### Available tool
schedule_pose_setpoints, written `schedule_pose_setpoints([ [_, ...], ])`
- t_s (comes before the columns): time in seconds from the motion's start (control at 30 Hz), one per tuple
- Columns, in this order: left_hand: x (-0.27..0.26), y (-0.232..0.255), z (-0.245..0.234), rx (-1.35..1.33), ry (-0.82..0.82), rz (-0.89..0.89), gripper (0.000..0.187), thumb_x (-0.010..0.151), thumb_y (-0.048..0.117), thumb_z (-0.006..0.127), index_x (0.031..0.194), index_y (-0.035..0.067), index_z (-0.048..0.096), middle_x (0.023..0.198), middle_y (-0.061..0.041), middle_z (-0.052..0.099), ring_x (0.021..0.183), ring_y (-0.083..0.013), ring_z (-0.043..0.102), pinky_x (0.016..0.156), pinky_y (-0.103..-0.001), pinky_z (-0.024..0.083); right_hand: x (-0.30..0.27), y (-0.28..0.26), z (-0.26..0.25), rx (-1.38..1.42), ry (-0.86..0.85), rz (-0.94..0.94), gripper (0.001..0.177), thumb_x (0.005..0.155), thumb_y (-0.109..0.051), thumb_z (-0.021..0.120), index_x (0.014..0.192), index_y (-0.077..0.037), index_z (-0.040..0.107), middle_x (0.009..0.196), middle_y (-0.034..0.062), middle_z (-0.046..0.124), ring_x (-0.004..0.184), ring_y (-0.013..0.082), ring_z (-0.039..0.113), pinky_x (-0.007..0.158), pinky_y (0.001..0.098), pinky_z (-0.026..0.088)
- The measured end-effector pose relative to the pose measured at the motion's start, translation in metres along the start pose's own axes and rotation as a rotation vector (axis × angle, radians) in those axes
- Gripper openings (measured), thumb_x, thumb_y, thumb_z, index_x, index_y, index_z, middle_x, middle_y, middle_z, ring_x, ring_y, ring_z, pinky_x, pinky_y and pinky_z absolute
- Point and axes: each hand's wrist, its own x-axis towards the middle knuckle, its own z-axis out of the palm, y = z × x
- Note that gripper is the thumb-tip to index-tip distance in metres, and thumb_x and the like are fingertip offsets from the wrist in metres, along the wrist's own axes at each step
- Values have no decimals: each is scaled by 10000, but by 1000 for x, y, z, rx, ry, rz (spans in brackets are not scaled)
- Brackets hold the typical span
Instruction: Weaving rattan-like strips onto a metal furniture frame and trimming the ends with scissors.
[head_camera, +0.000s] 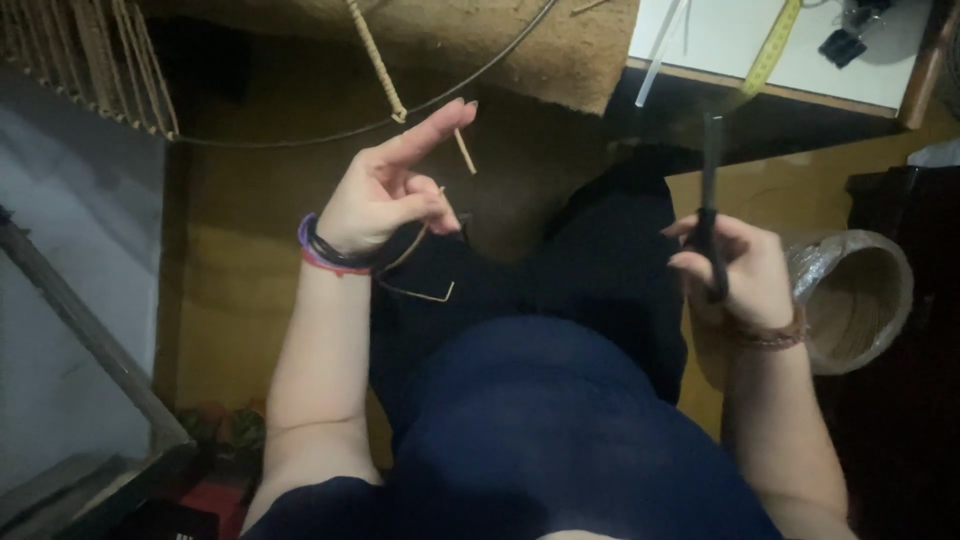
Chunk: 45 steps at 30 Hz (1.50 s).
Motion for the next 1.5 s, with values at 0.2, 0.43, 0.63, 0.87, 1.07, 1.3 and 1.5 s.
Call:
schedule_pose_setpoints([
  [0.2, 14, -18, 22, 251, 259, 277, 730, 978, -196, 704, 1581, 71, 391, 1697, -168, 333, 985, -237, 777, 974, -319, 679, 1, -1, -6, -281, 39, -55, 332, 891, -299, 764, 1147, -90, 733, 986, 25, 715, 864, 136, 667, 838, 299, 556],
  [0.43, 46, -14, 36, 225, 127, 484, 654, 1020, -213, 699, 1557, 58, 444, 1657, -170, 406, 1120, -331, 798, 1035, -373, 708, 10, -15, 14, -241, -61, 195, 394, 792, -283, 811, 1116, -66, 747, 826, 82, 774, 566, 156, 706, 543, 260, 593],
  [0.63, 65, -35, 36, 237, 83, 503, 597, 1022, -155, 664, 1538, 75, 473, 1633, -178, 403, 1142, -347, 749, 957, -426, 699, 14, -23, 19, -152, -3, 216, 432, 767, -186, 849, 1137, 8, 738, 764, 164, 748, 549, 225, 697, 550, 310, 563],
  [0.87, 63, -67, 46, 374, 151, 468, 488, 986, -125, 621, 1449, 18, 561, 1531, -248, 476, 1125, -446, 666, 865, -520, 665, 17, 7, 17, -78, -9, 214, 460, 766, -132, 895, 1169, 18, 736, 767, 177, 769, 582, 219, 724, 589, 318, 571],
  [1.07, 68, -71, 31, 969, 429, 635, 370, 974, 48, 724, 1339, 90, 683, 1315, -157, 698, 1153, -365, 700, 963, -492, 593, 28, 16, 28, -206, 93, 192, 550, 706, -254, 956, 1190, -74, 767, 866, 164, 794, 782, 218, 773, 719, 341, 610],
  [1.3, 56, -68, 65, 553, 593, 408, 208, 865, -58, 772, 1016, 78, 812, 988, -116, 794, 934, -266, 770, 821, -393, 662, 47, -27, 41, -115, 84, 155, 759, 715, -64, 913, 1404, 22, 607, 1032, 383, 706, 1006, 404, 720, 871, 466, 594],
  [1.5, 49, -59, 81, -129, 676, 209, 297, 964, -34, 663, 1207, 85, 541, 1029, -161, 749, 885, -228, 771, 818, -362, 664, 123, -36, 31, -715, 150, -196, 515, 902, -235, 789, 1351, -155, 549, 861, 125, 766, 821, 369, 753, 722, 488, 591],
])
